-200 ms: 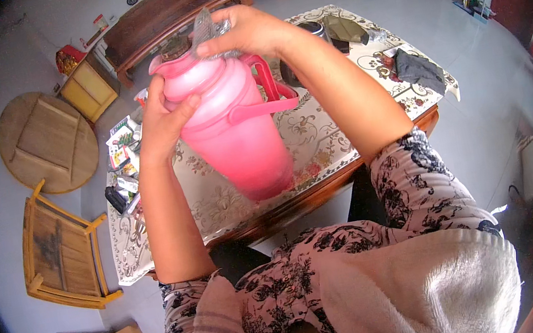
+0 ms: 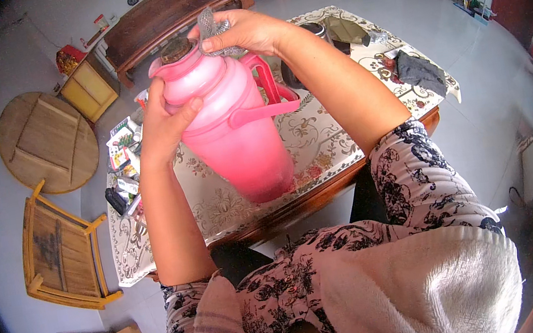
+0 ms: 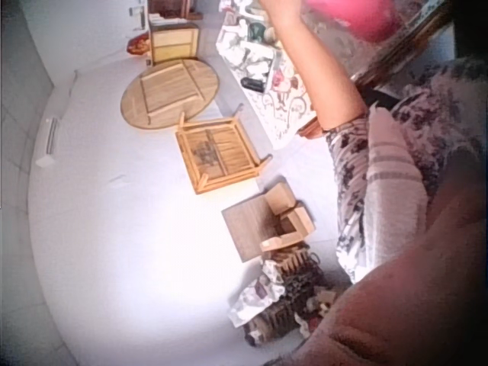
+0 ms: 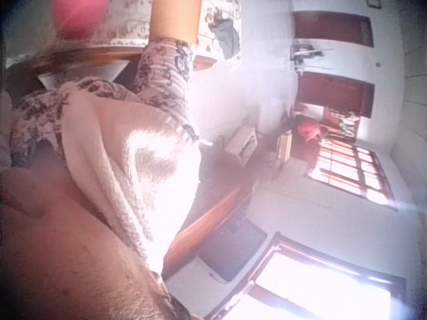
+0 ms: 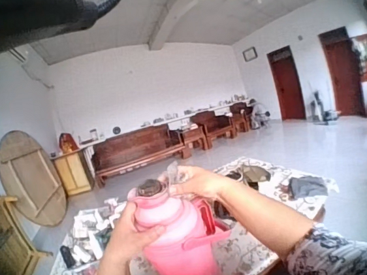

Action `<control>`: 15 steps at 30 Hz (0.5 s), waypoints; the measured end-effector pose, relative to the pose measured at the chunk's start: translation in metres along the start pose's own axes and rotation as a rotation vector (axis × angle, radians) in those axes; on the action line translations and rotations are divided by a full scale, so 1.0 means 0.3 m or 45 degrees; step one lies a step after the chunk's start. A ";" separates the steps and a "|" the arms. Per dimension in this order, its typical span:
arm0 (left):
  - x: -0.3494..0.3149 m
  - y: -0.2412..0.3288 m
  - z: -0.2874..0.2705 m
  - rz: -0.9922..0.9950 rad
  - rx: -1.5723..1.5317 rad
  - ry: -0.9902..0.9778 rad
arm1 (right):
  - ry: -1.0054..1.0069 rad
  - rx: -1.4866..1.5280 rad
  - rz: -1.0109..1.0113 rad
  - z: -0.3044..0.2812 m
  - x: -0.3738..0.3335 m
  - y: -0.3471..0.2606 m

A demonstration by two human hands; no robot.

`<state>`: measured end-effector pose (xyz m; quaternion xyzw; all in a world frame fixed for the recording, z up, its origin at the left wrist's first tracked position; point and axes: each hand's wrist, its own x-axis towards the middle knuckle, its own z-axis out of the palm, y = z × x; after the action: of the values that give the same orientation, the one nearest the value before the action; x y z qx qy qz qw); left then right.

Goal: The person scrubs the exterior of a pink plastic water jug using a metal scouring pad. They rotate the jug to clean different sides and the top rim while holding it on a table.

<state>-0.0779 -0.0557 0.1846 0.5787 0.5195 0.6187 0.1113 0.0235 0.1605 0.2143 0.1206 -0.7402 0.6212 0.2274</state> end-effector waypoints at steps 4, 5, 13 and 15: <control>-0.007 0.002 -0.009 -0.066 0.085 -0.036 | -0.087 0.090 -0.022 0.010 0.023 0.026; -0.004 0.001 -0.009 -0.053 0.108 -0.013 | -0.089 -0.010 -0.017 0.019 0.021 0.008; -0.006 -0.043 -0.032 -0.021 0.231 0.023 | 0.286 -0.982 -0.256 0.192 -0.026 -0.104; -0.003 -0.024 -0.021 -0.005 0.145 0.011 | 0.140 -0.688 -0.135 0.155 -0.036 -0.123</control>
<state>-0.0861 -0.0565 0.1797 0.5803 0.5554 0.5905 0.0773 0.0412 0.1066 0.2353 0.0601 -0.8581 0.3943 0.3233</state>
